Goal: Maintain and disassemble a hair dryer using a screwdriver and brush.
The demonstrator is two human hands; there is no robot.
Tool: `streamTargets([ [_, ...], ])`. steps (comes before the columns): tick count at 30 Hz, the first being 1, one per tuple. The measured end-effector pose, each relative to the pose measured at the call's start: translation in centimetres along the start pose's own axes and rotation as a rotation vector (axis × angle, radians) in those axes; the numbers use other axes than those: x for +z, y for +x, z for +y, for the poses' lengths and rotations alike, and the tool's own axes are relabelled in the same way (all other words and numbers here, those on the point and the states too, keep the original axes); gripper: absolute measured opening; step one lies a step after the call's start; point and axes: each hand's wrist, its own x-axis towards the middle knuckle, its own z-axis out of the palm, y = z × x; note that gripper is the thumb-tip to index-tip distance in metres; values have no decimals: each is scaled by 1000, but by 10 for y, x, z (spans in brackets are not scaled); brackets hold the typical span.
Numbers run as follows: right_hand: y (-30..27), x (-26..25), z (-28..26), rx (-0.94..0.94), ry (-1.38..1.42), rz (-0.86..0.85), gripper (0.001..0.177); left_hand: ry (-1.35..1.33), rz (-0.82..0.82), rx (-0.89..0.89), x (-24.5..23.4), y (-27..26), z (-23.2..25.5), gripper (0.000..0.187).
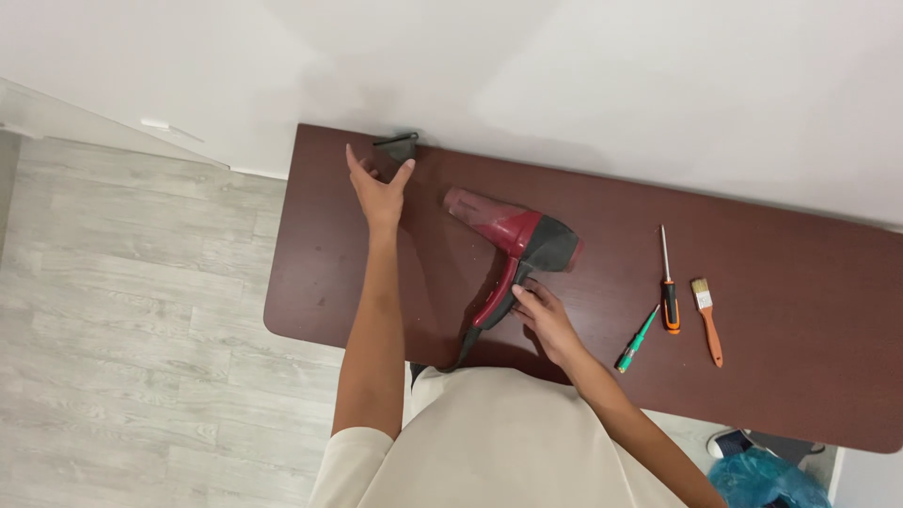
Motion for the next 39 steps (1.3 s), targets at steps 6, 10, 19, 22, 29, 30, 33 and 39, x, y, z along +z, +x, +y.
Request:
streamTargets([
  [6,17,28,0,-15,82,-17,61,19,1,106,17,21,12,103],
  [10,33,26,4,-22,190,-46,44,20,-34,81,9,28,18,75],
  [19,56,21,28,-136,109,90,33,-121,155,-152,10,3,-24,50],
  [22,58,15,32,-151,122,72,35,-421,157,-316,9,-27,-20,47],
  [29,81,-8,55,-152,159,1,30,-568,92,-418,19,-51,-26,46],
  [30,85,-12,58,-150,155,-11,30,-560,45,-432,22,-54,-25,47],
  [33,78,-12,53,-155,182,-24,28,-605,25,-471,23,-55,-30,47],
  [39,85,-20,59,-153,174,-51,30,-565,-100,-435,23,-58,-15,46],
])
